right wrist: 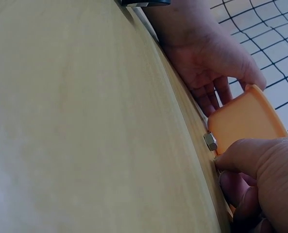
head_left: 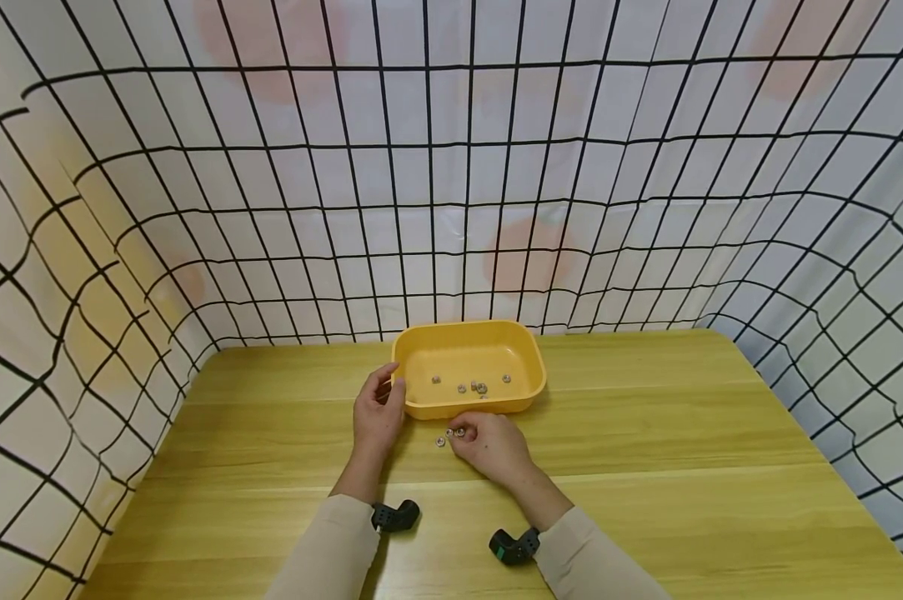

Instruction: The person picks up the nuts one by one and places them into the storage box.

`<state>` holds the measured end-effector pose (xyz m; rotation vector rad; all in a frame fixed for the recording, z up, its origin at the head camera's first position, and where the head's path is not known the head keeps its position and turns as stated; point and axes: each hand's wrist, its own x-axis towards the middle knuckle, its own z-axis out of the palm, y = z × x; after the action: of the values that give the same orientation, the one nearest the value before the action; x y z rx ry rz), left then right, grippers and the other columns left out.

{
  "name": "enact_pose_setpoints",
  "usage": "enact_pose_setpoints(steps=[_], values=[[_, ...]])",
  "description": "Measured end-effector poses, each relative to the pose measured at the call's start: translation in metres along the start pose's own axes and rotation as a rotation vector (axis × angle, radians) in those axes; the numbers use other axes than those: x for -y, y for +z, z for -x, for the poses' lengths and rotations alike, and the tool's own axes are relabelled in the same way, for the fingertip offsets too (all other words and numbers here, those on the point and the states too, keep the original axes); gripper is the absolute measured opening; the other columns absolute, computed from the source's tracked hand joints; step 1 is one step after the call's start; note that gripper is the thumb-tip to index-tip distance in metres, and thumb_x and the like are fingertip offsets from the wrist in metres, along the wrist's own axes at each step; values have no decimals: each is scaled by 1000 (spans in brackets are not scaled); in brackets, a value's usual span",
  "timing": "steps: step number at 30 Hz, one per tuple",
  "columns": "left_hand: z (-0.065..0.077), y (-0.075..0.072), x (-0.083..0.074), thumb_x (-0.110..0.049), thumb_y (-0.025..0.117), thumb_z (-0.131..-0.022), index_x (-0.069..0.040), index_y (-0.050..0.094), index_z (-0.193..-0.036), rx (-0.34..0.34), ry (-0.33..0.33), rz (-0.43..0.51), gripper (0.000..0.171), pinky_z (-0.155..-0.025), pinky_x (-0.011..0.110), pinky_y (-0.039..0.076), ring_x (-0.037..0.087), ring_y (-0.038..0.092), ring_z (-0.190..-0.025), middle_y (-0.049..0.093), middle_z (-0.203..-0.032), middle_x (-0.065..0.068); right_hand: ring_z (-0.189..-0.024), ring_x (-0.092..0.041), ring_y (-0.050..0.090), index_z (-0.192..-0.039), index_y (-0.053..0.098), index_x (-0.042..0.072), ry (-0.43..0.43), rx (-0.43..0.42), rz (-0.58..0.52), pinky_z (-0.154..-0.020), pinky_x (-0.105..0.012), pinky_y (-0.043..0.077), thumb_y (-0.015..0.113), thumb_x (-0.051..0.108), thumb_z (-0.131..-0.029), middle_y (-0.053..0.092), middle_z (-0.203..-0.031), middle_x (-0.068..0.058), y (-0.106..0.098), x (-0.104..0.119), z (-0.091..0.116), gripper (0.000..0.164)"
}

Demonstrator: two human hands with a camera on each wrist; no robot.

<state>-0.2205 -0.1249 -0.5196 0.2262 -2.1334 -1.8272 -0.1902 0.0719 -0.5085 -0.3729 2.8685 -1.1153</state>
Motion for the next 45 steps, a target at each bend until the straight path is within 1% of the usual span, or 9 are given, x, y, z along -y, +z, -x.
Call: enact_pose_setpoints(steps=[5,14,22,27,34,38,45], values=[[0,0,0,-18,63,-101,-12,67,-131,-1,0,7,31,-105,52,49,33,61,-121,64,-134,15,-56,-3,53,-95,77,24,-5,-14,8,-55,-22,41,77,29,-89,60,-67,14,0,-1,0,8],[-1,0,1,-18,63,-101,-12,67,-131,0,-5,10,31,-106,51,49,32,61,-121,65,-134,15,-58,-5,55,-97,76,20,35,-4,-48,-57,-23,44,78,27,-88,63,-68,12,-2,-2,1,11],[0,0,0,-19,63,-100,-13,67,-131,-4,-9,2,31,-105,51,50,32,61,-121,65,-134,14,-56,-5,54,-95,76,16,22,-27,-47,-56,-23,45,78,24,-88,63,-67,10,-1,-4,0,10],[0,0,1,-20,63,-100,-13,67,-131,-5,-17,-9,32,-106,51,50,32,61,-121,65,-134,13,-58,-6,55,-93,75,16,26,-26,-60,-57,-23,46,79,24,-87,64,-68,9,-1,-6,0,10],[-1,0,0,-20,63,-100,-13,67,-131,2,-11,-8,32,-106,51,50,32,61,-122,64,-135,13,-61,-6,57,-91,74,16,53,-27,-94,-60,-25,48,80,23,-85,65,-70,8,-5,-7,2,10],[-1,0,0,-21,63,-100,-14,67,-131,2,-28,-9,32,-106,51,49,32,60,-123,64,-136,13,-60,-6,57,-88,73,16,44,-25,-107,-59,-25,48,79,21,-85,66,-69,8,-6,-7,2,9],[-1,-1,1,-21,63,-100,-13,67,-131,3,-20,1,32,-105,51,50,32,61,-122,64,-134,13,-59,-6,57,-87,73,16,33,-27,-116,-58,-24,48,79,21,-84,65,-68,9,-4,-9,2,8]])
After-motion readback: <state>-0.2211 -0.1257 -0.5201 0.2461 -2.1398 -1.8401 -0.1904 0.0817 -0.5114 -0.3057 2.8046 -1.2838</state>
